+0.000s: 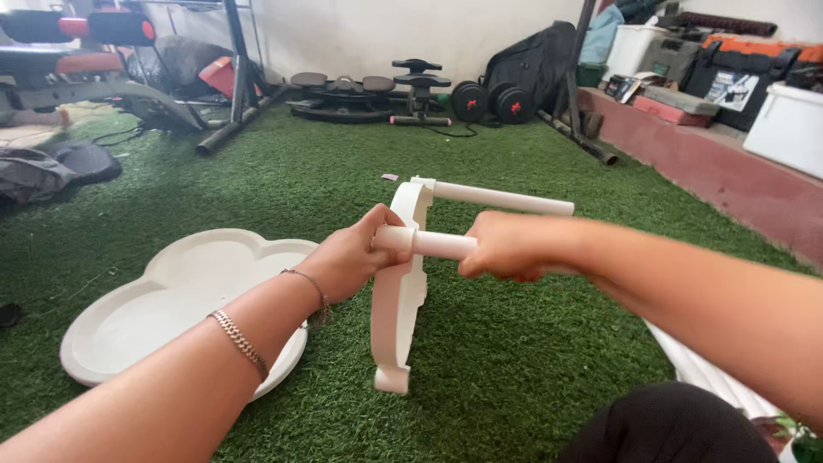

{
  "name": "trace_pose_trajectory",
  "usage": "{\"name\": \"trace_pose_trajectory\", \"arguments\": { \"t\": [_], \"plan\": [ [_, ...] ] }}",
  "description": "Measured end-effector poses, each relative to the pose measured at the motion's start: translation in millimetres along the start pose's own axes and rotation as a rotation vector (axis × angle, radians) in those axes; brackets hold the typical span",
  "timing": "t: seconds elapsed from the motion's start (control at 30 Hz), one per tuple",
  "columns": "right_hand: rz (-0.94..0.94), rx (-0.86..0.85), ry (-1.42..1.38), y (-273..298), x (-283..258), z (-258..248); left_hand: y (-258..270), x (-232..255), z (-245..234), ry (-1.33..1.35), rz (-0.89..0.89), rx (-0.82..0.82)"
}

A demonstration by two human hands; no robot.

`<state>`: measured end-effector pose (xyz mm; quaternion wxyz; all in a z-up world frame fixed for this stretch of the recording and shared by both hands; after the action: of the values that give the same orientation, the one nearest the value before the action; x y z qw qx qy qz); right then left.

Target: The person assembles a small white plastic stool by inserting cylindrical legs into the base. They handle multiple leg pieces and the base, aligning and pushing each leg into place by hand.

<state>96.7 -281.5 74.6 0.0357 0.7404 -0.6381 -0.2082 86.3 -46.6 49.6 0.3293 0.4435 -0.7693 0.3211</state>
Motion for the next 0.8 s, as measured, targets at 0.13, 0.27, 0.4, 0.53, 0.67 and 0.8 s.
{"name": "trace_pose_trajectory", "arguments": {
  "t": [0.13,0.27,0.4,0.53,0.67,0.8],
  "plan": [
    [-0.084,-0.319,-0.089,0,6,-22,-13,-1,5,-0.002,-0.010,0.023],
    [-0.127,-0.252,-0.062,-1,-15,-26,-8,-15,7,0.005,-0.055,0.223],
    [-0.147,0.016,-0.036,14,-21,-58,18,1,30,-0.109,0.424,0.476],
    [-0.184,0.167,0.051,28,-24,-106,55,11,38,0.131,-0.190,0.398],
    [-0.281,0.320,0.199,23,-26,-139,71,55,19,-0.099,-0.371,0.390],
    [-0.360,0.562,0.491,-2,-36,-142,68,89,-2,-0.108,-0.195,0.577]
  ]
}}
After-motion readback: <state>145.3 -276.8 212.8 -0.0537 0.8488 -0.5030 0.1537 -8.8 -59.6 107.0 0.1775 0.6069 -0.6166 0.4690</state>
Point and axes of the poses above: each hand's wrist, its own y-axis away from the middle knuckle, its own z-axis out of the palm, x = y × z, the point moved 3 cm from there along -y, towards the middle knuckle, and after that the axes turned 7 degrees about y, right-handed, at the moved point
